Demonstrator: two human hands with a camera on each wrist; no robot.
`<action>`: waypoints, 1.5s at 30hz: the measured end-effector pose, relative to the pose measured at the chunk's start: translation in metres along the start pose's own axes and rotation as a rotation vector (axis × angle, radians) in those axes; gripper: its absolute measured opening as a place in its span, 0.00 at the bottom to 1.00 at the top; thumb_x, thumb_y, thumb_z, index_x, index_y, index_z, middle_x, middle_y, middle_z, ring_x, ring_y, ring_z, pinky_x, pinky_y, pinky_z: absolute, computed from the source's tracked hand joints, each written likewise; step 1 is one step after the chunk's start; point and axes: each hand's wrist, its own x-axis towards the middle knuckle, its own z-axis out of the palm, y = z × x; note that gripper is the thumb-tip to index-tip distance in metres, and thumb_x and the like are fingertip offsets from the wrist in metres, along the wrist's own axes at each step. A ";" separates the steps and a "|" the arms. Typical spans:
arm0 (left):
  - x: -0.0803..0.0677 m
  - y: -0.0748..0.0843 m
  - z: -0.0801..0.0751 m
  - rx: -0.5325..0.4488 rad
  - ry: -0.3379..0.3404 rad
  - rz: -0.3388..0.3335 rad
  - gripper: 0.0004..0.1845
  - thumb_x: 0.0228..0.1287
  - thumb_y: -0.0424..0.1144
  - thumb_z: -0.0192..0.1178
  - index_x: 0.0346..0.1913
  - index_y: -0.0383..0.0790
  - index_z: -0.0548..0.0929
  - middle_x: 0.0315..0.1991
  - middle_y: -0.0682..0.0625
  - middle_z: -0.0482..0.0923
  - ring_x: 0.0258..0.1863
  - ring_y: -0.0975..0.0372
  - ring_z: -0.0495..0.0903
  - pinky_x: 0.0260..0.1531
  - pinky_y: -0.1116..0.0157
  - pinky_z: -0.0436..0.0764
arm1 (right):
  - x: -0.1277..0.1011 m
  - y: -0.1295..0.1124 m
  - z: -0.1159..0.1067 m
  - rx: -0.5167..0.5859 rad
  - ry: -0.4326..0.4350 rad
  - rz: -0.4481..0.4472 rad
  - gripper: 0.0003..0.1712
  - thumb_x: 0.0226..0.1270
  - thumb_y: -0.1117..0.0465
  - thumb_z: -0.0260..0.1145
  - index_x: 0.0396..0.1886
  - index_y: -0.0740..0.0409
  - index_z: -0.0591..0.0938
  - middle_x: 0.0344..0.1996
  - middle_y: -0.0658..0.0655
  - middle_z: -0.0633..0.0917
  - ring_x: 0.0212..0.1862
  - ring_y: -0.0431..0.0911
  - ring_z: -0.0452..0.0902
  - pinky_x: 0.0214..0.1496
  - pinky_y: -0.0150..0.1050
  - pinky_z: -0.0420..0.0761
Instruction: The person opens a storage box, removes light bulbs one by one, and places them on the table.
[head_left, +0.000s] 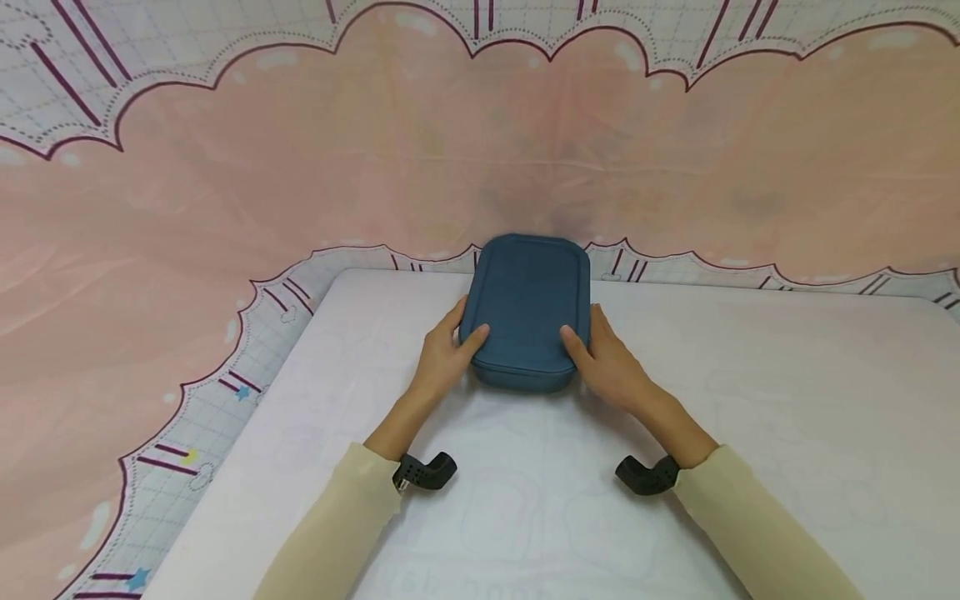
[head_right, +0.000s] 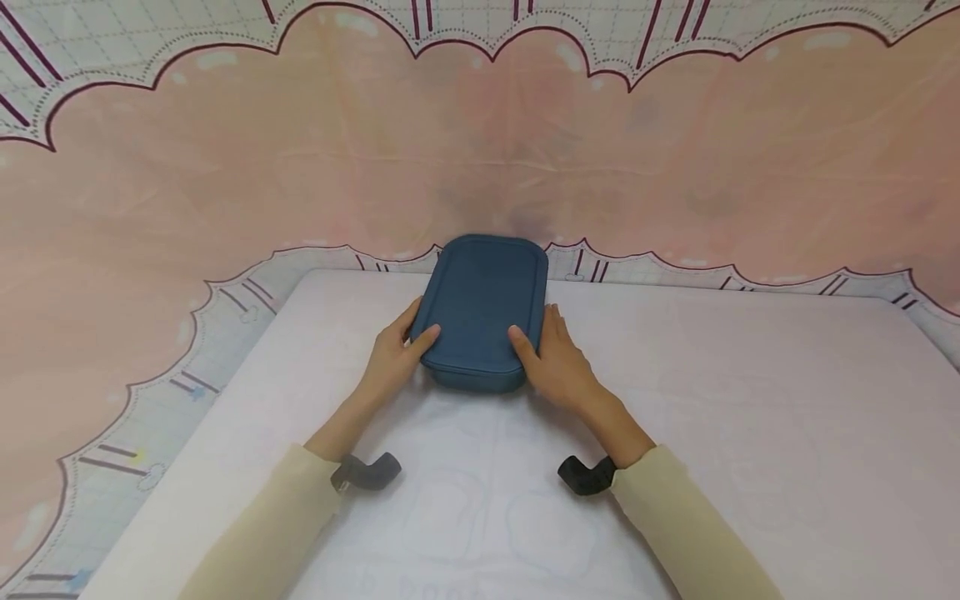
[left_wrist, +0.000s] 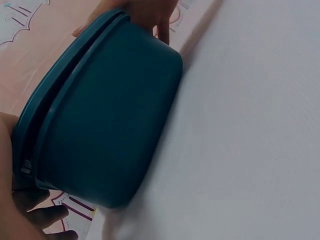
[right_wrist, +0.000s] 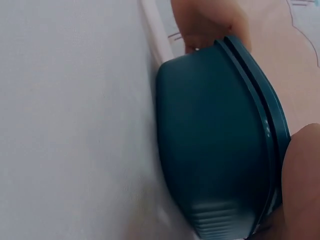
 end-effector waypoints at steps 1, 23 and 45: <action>0.001 0.001 0.000 -0.001 0.009 0.011 0.35 0.69 0.44 0.57 0.72 0.32 0.58 0.70 0.40 0.60 0.70 0.55 0.57 0.67 0.60 0.56 | 0.000 -0.001 0.000 0.015 0.005 -0.001 0.49 0.74 0.35 0.36 0.74 0.68 0.35 0.74 0.68 0.41 0.74 0.58 0.38 0.71 0.55 0.47; -0.005 0.017 -0.029 -0.022 0.145 0.071 0.33 0.74 0.39 0.49 0.73 0.29 0.51 0.70 0.37 0.57 0.69 0.53 0.58 0.66 0.57 0.59 | 0.010 -0.053 0.008 0.175 0.086 -0.057 0.42 0.78 0.43 0.36 0.74 0.62 0.30 0.75 0.62 0.38 0.74 0.55 0.41 0.71 0.52 0.47; -0.029 -0.004 -0.078 -0.086 0.378 0.023 0.25 0.75 0.33 0.44 0.70 0.27 0.59 0.69 0.40 0.60 0.69 0.57 0.58 0.66 0.59 0.59 | 0.025 -0.109 0.059 0.435 0.124 -0.207 0.42 0.76 0.45 0.44 0.76 0.47 0.31 0.76 0.51 0.39 0.75 0.49 0.41 0.69 0.51 0.55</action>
